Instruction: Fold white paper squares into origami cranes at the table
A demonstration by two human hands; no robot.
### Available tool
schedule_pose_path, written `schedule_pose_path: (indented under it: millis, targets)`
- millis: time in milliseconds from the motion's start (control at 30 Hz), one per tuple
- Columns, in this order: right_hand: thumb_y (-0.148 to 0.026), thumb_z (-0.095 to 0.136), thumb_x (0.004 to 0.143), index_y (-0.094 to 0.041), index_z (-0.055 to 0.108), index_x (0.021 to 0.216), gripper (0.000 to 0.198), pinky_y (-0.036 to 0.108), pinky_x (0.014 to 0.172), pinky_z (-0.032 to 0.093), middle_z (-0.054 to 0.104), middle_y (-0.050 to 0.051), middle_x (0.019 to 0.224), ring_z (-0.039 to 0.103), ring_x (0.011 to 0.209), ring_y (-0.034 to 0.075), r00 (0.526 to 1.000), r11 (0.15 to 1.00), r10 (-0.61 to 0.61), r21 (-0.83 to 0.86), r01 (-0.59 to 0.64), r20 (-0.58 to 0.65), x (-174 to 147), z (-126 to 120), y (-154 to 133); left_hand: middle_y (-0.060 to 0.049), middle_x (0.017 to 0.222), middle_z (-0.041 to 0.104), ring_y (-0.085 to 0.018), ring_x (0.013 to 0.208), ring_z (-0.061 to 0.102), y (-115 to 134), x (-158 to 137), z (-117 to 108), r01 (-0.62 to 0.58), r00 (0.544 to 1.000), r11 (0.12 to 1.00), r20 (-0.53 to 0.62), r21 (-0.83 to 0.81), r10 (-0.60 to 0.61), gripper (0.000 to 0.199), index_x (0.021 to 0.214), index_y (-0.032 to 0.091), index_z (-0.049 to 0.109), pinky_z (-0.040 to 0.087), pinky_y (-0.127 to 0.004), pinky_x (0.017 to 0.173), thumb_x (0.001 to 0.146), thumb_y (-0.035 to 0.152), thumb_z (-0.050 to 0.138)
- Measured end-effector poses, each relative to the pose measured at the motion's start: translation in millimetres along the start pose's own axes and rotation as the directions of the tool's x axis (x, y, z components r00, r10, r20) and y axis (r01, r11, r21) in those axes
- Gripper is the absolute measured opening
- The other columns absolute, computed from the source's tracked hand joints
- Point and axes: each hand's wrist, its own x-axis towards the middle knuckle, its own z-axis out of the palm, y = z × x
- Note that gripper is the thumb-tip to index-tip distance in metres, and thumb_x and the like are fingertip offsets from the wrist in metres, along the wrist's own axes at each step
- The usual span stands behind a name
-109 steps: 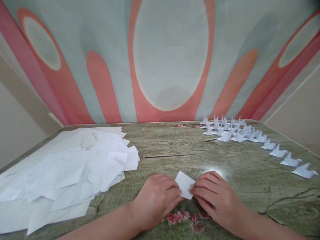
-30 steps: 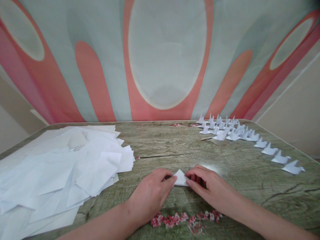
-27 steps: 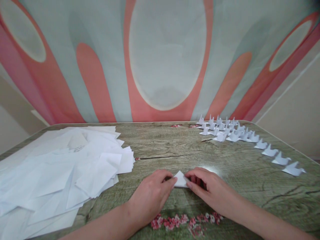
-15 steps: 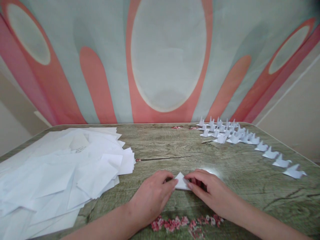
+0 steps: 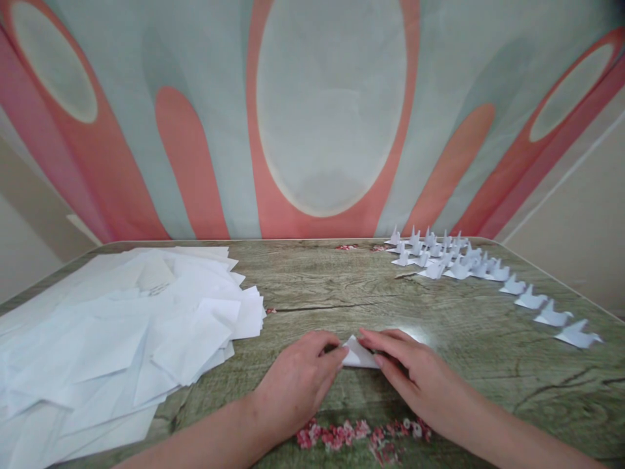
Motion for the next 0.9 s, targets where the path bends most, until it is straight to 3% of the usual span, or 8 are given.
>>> schedule_pose_path:
  millis: [400,567,900]
  targets:
    - [-0.02,0.048,0.083,-0.025,0.053,0.118,0.036,0.034,0.084,0.046,0.061,0.005,0.105,0.059,0.091,0.017,0.997,0.992,0.072,0.101,-0.071,-0.008,0.8,-0.2,3.2,-0.006,0.105,0.056,-0.019,0.092,0.051,-2.4,-1.3,1.1,0.002,1.0,0.997,-0.003,0.073,-0.002,0.029,0.114,0.021,0.053,0.045,-0.035,0.083,0.089,0.018,0.038]
    - [-0.02,0.061,0.072,-0.023,0.056,0.113,0.042,0.034,0.08,0.046,0.061,0.005,0.103,0.058,0.089,0.019,0.992,0.99,0.124,0.065,-0.123,-0.001,0.9,1.0,1.1,-0.006,0.106,0.055,-0.02,0.092,0.051,-0.3,-1.0,-1.2,0.011,1.0,0.996,0.006,0.09,-0.011,0.029,0.113,0.021,0.054,0.045,-0.036,0.083,0.088,0.017,0.04]
    - [-0.014,0.056,0.072,-0.023,0.058,0.109,0.038,0.034,0.075,0.047,0.061,0.004,0.095,0.057,0.081,0.018,0.997,0.997,0.081,0.015,-0.081,-0.006,1.2,0.4,-2.6,-0.007,0.107,0.055,-0.019,0.094,0.051,-1.0,-1.2,-0.8,0.005,1.0,0.995,0.0,0.1,-0.005,0.03,0.114,0.022,0.054,0.046,-0.035,0.083,0.088,0.018,0.039]
